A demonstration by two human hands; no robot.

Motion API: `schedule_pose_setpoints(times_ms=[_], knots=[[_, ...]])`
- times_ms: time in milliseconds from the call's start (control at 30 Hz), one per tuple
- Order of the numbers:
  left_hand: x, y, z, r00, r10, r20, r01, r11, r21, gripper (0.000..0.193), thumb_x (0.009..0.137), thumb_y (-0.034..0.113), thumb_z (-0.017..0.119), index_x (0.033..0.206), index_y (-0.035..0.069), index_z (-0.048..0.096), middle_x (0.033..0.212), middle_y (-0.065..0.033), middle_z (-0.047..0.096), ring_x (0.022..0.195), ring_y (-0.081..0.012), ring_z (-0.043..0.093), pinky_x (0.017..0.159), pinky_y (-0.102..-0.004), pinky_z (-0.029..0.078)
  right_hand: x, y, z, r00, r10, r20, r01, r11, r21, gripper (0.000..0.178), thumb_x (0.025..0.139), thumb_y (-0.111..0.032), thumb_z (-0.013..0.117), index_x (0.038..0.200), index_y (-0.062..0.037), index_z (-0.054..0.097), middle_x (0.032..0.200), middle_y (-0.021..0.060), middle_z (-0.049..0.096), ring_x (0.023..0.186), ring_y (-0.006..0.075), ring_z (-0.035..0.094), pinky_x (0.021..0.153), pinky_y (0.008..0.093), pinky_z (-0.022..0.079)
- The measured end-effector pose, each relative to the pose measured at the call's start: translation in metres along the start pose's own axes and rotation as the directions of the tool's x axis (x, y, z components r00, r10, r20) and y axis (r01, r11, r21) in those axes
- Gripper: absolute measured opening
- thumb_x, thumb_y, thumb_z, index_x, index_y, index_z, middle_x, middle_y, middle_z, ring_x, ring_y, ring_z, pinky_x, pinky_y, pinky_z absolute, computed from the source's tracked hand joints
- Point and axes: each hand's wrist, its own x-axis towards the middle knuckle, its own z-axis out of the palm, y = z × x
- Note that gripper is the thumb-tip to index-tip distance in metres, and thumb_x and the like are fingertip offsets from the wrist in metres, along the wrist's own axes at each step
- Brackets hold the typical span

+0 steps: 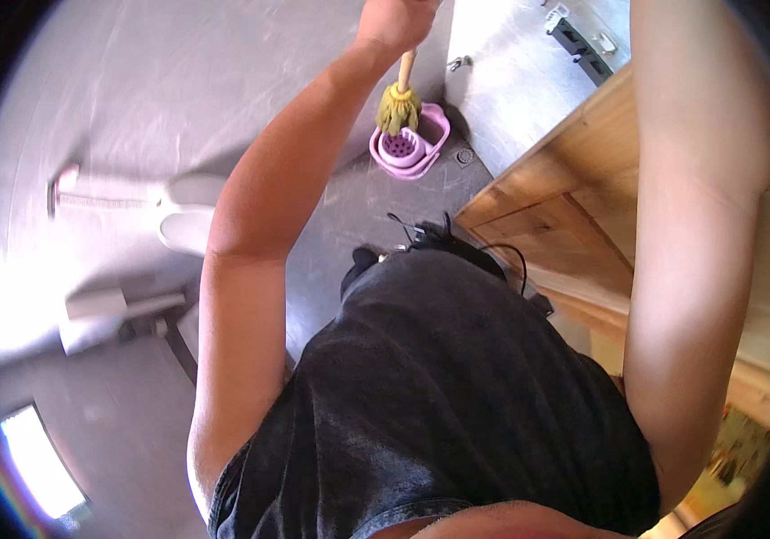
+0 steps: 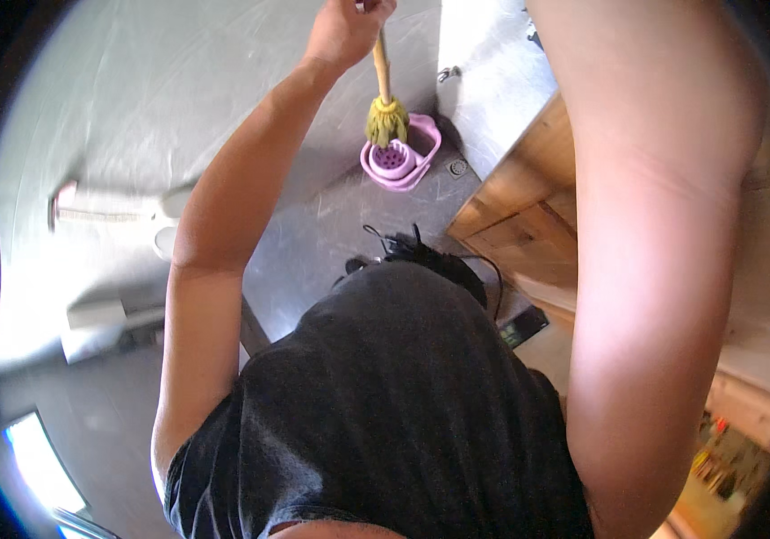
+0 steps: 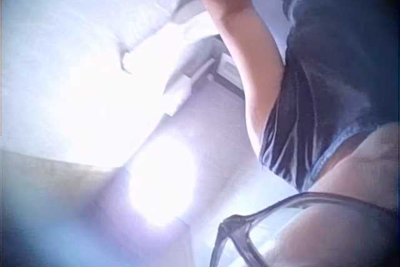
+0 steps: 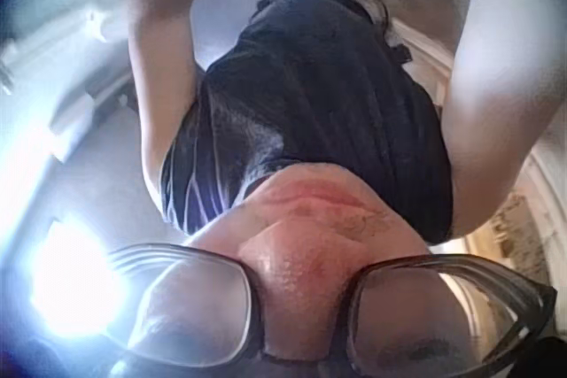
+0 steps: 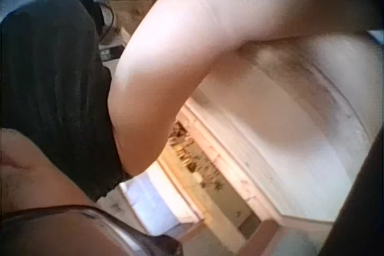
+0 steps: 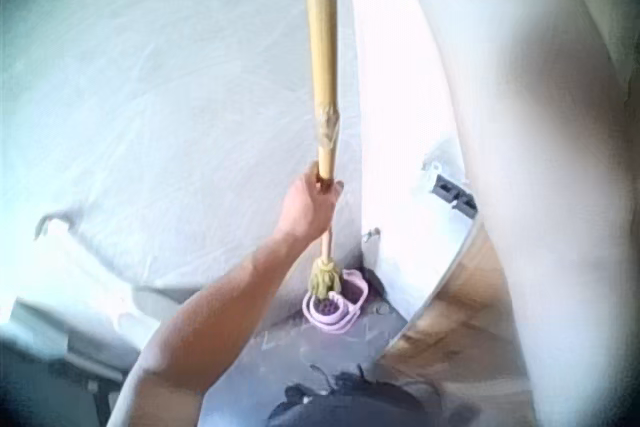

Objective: The person rinses a cloth in a sink, carries it to a table, wipes the table, and then mops the floor in a room and hallway using a mop and bucket.

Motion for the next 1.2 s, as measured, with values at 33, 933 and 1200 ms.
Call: schedule_pose_setpoints(times_ms=[33, 933, 1200], knots=[[0.008, -0.005, 0.01, 0.996, 0.079, -0.047, -0.08, 0.996, -0.026, 0.028, 0.09, 0.025, 0.062, 0.104, 0.001, 0.061, 0.091, -0.0255, 0.067, 0.092, -0.0421, 0.066, 0.076, -0.0483, 0.051, 0.011, 0.005, 0.002, 1.0, 0.012, -0.019, -0.012, 1.0, -0.024, 0.033, 0.092, -0.033, 0.063, 0.074, -0.0048, 0.06, 0.059, 0.0008, 0.05, 0.05, 0.0145, 0.048, 0.048, 0.0316, 0.038], [0.206, -0.097, 0.04, 0.902, 0.238, 0.361, 0.304, 0.245, -0.921, 0.03, 0.1, 0.031, 0.046, 0.107, 0.005, 0.059, 0.096, -0.0085, 0.066, 0.091, -0.0238, 0.062, 0.078, -0.038, 0.049, 0.096, 0.261, -0.026, 0.903, 0.087, -0.42, -0.184, 0.963, -0.198, 0.049, 0.102, -0.042, 0.048, 0.125, -0.0002, 0.057, 0.116, 0.0099, 0.061, 0.111, 0.0157, 0.053, 0.096, 0.03, 0.041], [0.21, -0.066, -0.017, 0.795, 0.235, 0.56, 0.453, 0.384, -0.804, 0.034, 0.102, 0.032, 0.04, 0.098, 0.008, 0.064, 0.078, -0.0012, 0.055, 0.076, -0.0139, 0.051, 0.072, -0.0282, 0.044, 0.154, 0.258, -0.022, 0.64, 0.239, -0.731, -0.22, 0.968, 0.124, 0.086, 0.091, -0.079, 0.021, 0.124, -0.0076, 0.056, 0.104, 0.0081, 0.058, 0.099, 0.019, 0.053, 0.089, 0.0338, 0.044]])
